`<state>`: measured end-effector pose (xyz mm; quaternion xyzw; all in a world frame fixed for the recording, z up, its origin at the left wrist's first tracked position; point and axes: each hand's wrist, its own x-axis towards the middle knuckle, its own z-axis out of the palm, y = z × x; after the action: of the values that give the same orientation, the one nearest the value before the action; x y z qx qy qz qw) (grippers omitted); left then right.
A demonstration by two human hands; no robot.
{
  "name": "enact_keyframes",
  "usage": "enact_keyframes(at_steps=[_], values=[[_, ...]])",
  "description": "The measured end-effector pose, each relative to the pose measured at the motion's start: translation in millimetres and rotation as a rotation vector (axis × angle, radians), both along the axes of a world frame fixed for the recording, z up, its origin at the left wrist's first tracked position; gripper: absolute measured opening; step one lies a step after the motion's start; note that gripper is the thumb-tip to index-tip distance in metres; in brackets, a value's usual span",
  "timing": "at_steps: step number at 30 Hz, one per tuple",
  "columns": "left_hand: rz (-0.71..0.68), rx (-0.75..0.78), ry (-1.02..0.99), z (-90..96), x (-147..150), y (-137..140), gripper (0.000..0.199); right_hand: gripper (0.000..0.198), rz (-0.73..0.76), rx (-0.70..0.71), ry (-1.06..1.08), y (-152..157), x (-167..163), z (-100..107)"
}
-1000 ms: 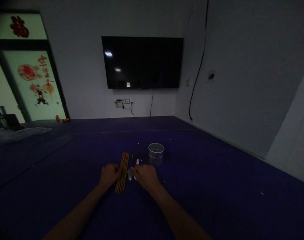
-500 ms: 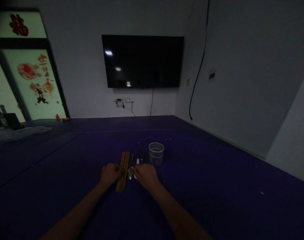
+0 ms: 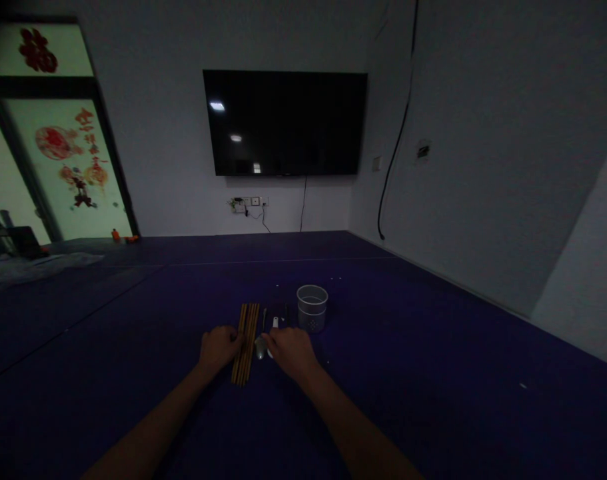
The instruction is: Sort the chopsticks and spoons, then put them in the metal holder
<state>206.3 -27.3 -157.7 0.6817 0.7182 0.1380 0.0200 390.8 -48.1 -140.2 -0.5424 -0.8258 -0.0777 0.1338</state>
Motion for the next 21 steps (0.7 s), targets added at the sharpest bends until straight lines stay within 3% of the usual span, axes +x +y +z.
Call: enact_keyframes(at_steps=[10,21], values=[[0.028,-0.04,-0.002,4.6,-6.2,0.2,0.038,0.044,0.009,0.003,0.001,-0.7,-0.8,1.4],[0.003,0.044,0.143,9.1,-0.8,-7.5,0.049,0.043,-0.002,-0.013,-0.016,-1.8,-1.7,2.8]])
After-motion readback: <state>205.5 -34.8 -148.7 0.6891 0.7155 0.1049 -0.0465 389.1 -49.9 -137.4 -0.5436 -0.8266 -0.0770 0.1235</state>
